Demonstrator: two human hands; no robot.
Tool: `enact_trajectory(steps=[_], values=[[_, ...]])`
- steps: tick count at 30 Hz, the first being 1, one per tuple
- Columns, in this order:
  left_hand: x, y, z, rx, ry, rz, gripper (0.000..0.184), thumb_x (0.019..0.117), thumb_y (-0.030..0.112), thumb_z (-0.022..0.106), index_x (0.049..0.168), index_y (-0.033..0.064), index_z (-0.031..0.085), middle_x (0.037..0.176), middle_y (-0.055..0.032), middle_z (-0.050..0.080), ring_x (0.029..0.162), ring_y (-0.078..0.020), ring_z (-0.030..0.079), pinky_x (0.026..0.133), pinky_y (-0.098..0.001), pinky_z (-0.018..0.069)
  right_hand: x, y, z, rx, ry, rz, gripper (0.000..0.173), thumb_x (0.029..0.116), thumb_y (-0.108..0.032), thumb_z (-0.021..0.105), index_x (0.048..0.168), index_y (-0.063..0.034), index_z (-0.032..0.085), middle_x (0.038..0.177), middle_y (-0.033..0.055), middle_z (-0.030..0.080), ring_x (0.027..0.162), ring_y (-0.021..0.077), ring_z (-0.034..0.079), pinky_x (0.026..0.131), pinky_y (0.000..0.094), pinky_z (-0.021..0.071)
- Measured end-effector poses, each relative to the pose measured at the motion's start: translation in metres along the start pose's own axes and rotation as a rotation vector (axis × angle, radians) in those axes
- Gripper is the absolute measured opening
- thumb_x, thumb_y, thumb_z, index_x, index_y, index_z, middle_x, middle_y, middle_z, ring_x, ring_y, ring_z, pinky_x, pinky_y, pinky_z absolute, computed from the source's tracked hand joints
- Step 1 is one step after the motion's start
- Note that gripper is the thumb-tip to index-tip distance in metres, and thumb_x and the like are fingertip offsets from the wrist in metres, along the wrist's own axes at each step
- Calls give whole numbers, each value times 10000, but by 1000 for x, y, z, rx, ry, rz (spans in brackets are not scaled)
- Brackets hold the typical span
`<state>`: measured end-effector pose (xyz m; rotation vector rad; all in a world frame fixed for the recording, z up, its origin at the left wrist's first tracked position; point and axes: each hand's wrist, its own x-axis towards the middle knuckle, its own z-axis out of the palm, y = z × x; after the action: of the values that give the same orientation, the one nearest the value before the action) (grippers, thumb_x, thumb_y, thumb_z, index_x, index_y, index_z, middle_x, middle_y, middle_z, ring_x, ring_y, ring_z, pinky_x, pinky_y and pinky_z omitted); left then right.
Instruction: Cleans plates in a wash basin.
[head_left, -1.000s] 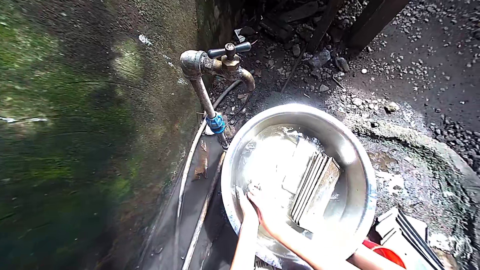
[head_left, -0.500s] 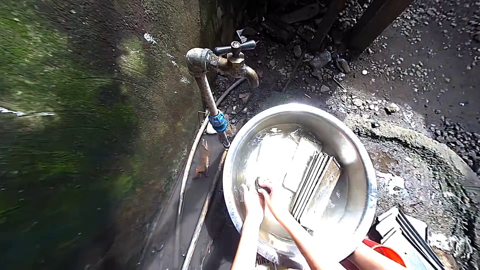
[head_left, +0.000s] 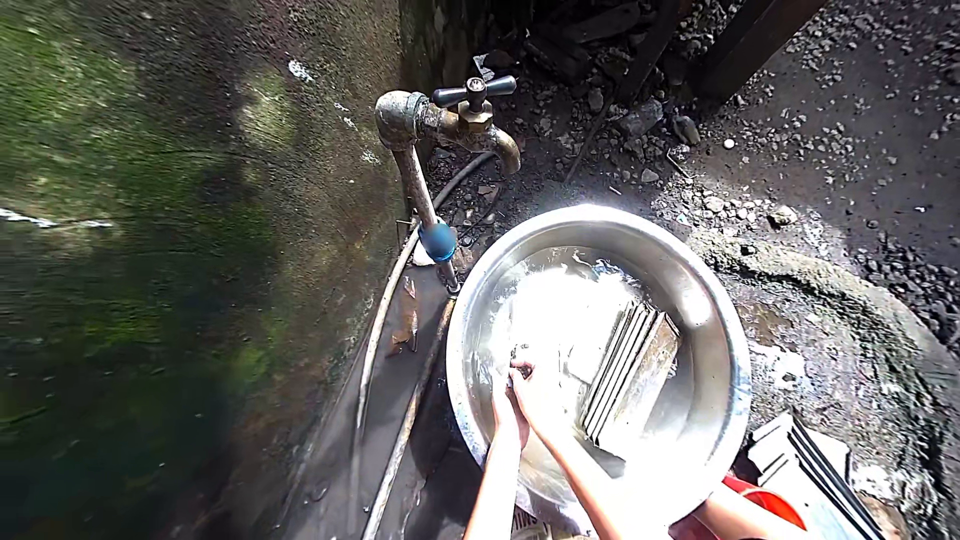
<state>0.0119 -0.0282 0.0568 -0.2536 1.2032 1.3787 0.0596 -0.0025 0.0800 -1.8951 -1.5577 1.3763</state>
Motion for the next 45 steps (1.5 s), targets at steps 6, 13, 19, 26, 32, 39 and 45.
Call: enact_trajectory(steps=[6,13,19,26,32,39,45], values=[[-1,6,6,89,-37,50,648,1121,381,37,1515,-52,314,1451,-211,463,1234,-161,528,1018,-273,444,0,18,1,135,71,-70,142,871,-11,709,1000,37,748,1027,163,735,1016,230,681,945,392,521],[-4,5,4,193,51,70,650,1124,396,79,1454,-58,408,1353,-193,546,1138,-142,574,962,-281,468,-19,18,14,162,145,-65,126,912,-44,692,990,25,762,1002,151,747,1013,233,692,963,408,513],[2,-1,1,43,-104,22,635,1118,402,48,1551,5,289,1511,-185,435,1325,-186,501,1083,-321,437,23,4,0,216,155,-10,136,934,-23,674,1030,49,738,1032,164,730,1007,204,674,945,357,513],[5,1,1,129,-22,37,662,1117,419,56,1493,-30,366,1367,-190,532,1164,-177,575,972,-306,485,-1,23,3,235,99,-62,124,909,-54,705,993,20,759,1029,139,740,1025,192,680,956,357,520],[-4,-10,-12,253,97,53,411,1130,202,329,1391,-72,488,1282,-229,594,1082,-229,611,930,-374,516,132,18,-20,-247,80,-189,287,1009,-104,532,1225,-24,704,1280,175,676,1258,284,603,1113,422,432],[7,-18,-15,317,204,208,414,1126,200,331,1328,-82,557,1290,-210,607,1154,-193,586,1018,-362,461,40,14,12,-415,-169,-259,464,1053,-103,399,1497,-9,492,1525,234,495,1449,351,446,1211,462,322],[12,-28,-26,438,184,258,398,1115,159,360,1375,-74,551,1384,-228,582,1284,-250,556,1108,-406,424,52,20,4,-262,-92,-284,522,994,-103,522,1510,-33,487,1432,210,592,1334,346,563,1153,477,401]])
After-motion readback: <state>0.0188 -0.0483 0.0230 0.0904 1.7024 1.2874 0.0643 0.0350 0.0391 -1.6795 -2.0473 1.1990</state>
